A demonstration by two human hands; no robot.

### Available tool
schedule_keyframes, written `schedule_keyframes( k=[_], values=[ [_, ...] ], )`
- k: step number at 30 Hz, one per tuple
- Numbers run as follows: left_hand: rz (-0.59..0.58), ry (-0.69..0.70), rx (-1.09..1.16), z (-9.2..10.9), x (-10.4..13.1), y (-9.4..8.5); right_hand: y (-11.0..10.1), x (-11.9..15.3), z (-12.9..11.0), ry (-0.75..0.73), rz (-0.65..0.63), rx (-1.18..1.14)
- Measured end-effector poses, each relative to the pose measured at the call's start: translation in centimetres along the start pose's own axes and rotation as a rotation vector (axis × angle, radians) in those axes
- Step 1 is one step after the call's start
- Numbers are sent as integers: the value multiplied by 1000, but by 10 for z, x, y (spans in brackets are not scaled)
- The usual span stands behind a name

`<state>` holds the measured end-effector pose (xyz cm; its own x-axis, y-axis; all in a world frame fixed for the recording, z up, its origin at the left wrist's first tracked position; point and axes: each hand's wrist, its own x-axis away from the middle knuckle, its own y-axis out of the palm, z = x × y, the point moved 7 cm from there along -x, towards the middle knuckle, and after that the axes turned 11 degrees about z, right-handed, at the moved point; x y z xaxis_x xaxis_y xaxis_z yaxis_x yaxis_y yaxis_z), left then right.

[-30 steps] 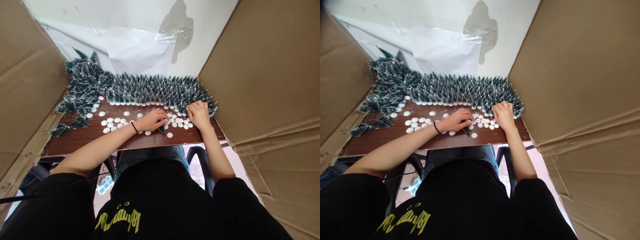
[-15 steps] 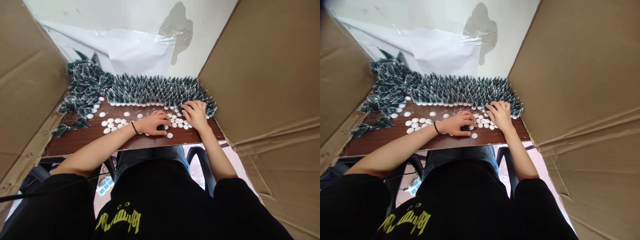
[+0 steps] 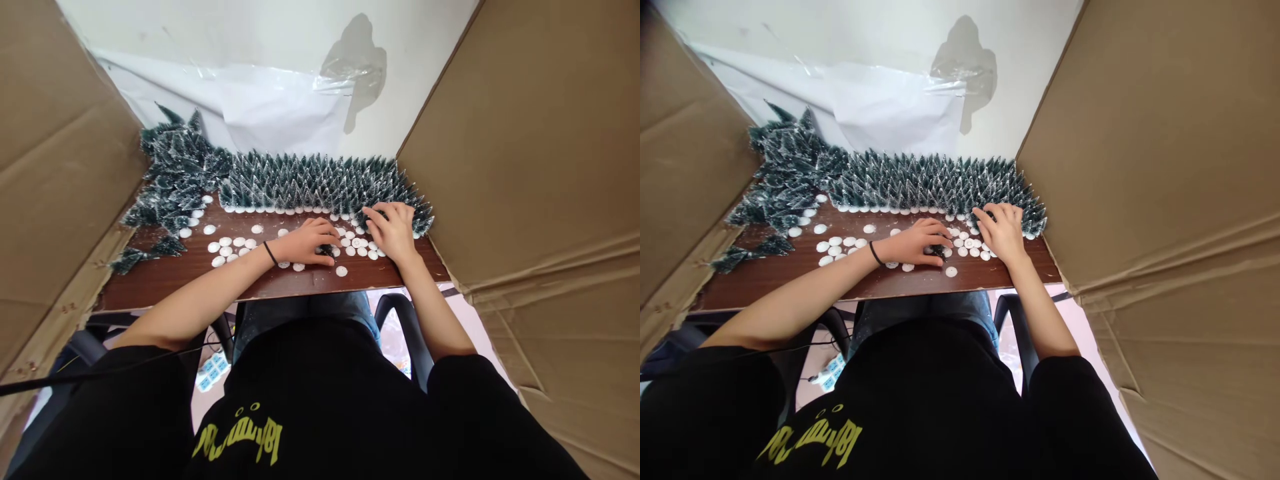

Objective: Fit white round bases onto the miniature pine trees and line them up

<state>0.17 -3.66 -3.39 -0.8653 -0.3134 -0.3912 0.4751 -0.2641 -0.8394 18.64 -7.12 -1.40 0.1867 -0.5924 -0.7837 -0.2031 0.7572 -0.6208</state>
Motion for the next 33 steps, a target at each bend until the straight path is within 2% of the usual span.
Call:
schedule_keyframes(
  k=[5,9,13,16,18,22,26,29,33],
  values=[
    [-32,35,-44,-5,2,-10,-9,0,4,72,87,-14],
    [-5,-15,-29,-18,2,-18,-8,-3,-18,-12,76,-153],
    [116,-172,5,-35,2,-34,8,-15,-52,-125,-108,-319],
    [209,-279,25,-43,3,-45,27,-29,-70,-125,-281,-398],
    [252,-324,27,-46,4,-48,36,-37,-78,-125,-318,-417],
    [263,-339,42,-45,4,-44,42,-44,-79,-54,-234,-488],
    [249,-324,21,-39,4,-36,39,-38,-65,124,-59,-575],
    [263,-377,-9,-41,5,-35,32,-32,-53,237,66,-562],
    [237,-335,-169,-40,5,-34,18,-30,-45,218,199,-457]
  ],
)
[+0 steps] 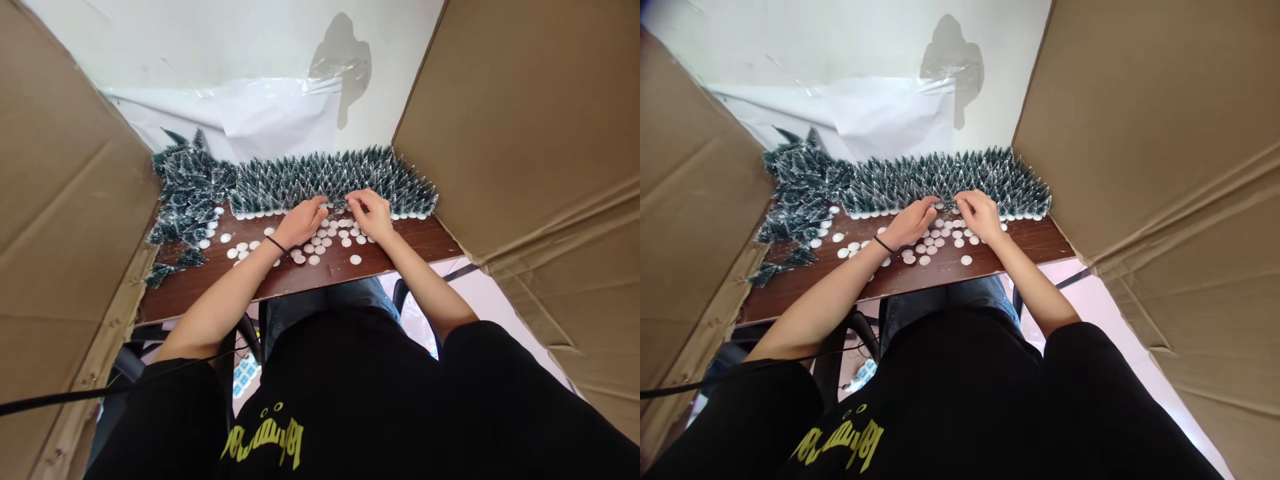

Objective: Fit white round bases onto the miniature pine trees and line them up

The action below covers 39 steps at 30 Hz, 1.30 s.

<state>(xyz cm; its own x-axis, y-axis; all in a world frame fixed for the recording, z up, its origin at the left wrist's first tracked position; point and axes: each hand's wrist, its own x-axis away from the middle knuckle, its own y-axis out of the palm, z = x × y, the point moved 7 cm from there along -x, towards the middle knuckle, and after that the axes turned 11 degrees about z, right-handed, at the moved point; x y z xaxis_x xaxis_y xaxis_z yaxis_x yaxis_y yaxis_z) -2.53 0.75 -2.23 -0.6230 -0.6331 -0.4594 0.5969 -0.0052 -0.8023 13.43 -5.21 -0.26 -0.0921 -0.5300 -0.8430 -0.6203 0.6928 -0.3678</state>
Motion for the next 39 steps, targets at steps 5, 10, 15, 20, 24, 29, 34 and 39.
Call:
schedule_keyframes(
  k=[5,10,15,20,24,29,34,39],
  values=[
    [-27,127,-236,10,3,1,-17,-2,-1,-82,167,67],
    [-70,323,-130,34,10,10,-17,0,1,-90,192,76],
    [-225,297,-103,33,14,29,-13,1,7,-52,164,107],
    [-224,166,-48,24,10,28,-14,1,11,-35,152,113],
    [-161,68,5,15,5,24,-12,2,10,-40,141,121],
    [-155,22,-25,8,5,28,-4,5,0,-88,45,202],
    [-93,9,-117,10,7,23,2,7,-6,-117,-19,246],
    [-162,33,-127,11,10,26,10,10,-1,-117,-100,209]
  ],
)
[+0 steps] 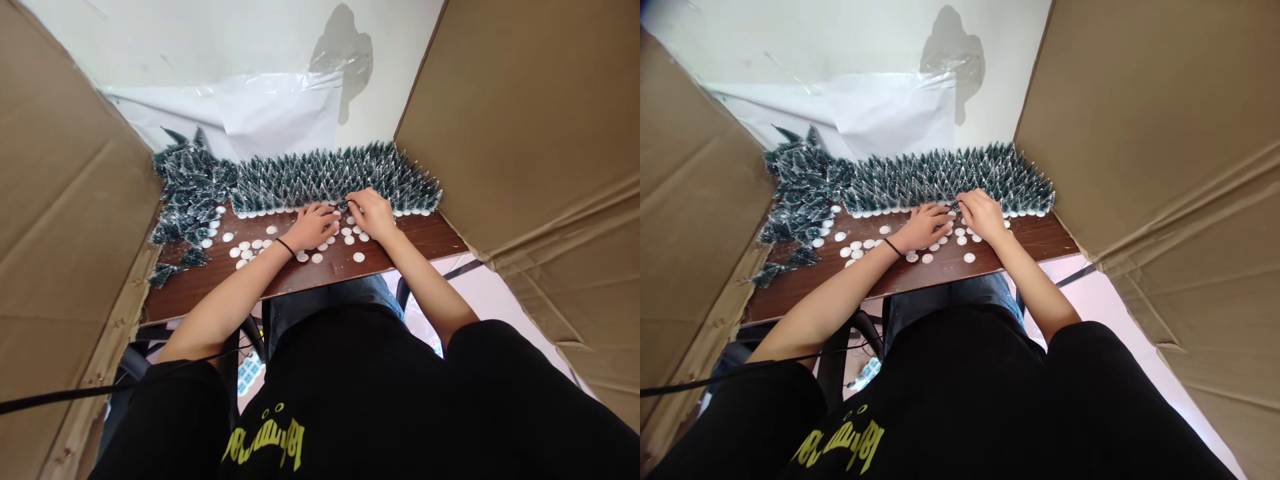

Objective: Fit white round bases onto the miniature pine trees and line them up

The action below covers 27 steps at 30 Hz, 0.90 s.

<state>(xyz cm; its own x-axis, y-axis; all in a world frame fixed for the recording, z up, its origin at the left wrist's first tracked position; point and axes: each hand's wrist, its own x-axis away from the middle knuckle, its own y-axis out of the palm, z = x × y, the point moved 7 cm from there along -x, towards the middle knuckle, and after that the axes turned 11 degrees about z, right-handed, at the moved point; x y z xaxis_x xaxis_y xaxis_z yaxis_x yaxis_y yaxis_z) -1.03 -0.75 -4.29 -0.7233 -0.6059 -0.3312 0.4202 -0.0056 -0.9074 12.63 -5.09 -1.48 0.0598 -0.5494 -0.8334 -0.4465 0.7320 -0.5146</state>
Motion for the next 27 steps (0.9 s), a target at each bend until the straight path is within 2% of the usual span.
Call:
schedule_keyframes(
  k=[4,11,27],
  values=[
    [-58,19,20,0,0,3,8,3,1,-9,-55,35],
    [-86,26,10,3,1,2,16,5,5,-1,-103,82],
    [-85,27,21,3,1,3,11,3,3,21,-86,72]
  ],
)
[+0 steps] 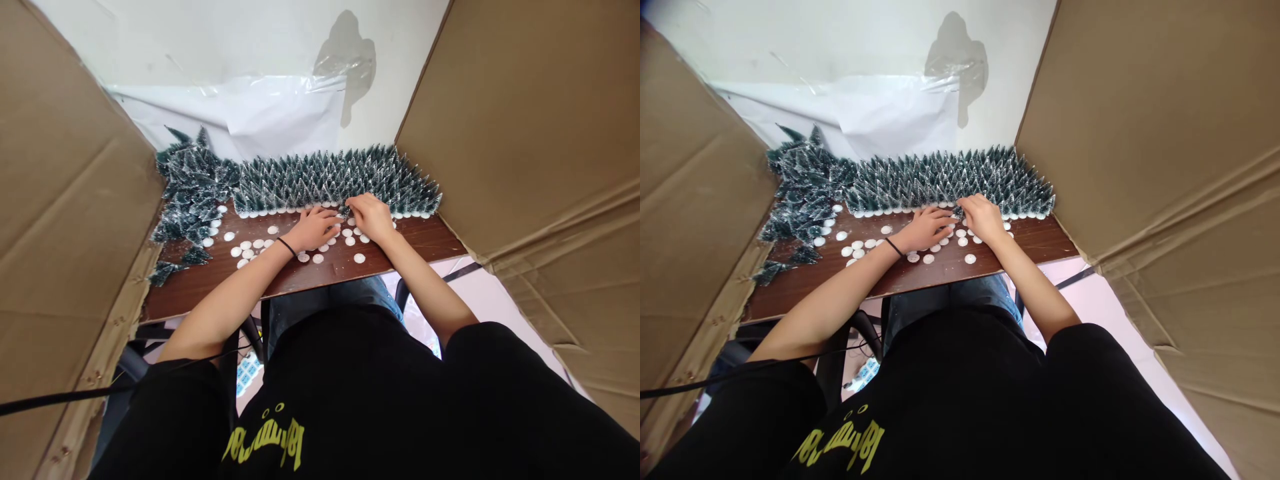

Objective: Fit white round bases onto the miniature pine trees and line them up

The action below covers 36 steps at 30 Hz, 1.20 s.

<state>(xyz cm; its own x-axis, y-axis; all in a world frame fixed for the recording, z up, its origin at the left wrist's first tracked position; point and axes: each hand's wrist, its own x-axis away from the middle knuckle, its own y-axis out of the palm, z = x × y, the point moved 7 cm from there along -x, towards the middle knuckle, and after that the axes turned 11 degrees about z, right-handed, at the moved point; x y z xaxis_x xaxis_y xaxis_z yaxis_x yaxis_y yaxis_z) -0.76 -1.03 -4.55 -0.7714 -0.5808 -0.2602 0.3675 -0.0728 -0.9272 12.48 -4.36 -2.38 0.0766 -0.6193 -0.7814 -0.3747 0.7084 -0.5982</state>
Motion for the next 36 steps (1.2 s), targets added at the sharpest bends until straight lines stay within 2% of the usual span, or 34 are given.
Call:
schedule_keyframes(
  k=[9,27,36],
  values=[
    [5,3,-3,-1,0,1,1,0,2,35,2,3],
    [14,11,2,-1,0,2,-4,0,-2,-30,12,52],
    [-18,-6,-26,1,0,1,0,-1,-3,6,-85,117]
  ],
)
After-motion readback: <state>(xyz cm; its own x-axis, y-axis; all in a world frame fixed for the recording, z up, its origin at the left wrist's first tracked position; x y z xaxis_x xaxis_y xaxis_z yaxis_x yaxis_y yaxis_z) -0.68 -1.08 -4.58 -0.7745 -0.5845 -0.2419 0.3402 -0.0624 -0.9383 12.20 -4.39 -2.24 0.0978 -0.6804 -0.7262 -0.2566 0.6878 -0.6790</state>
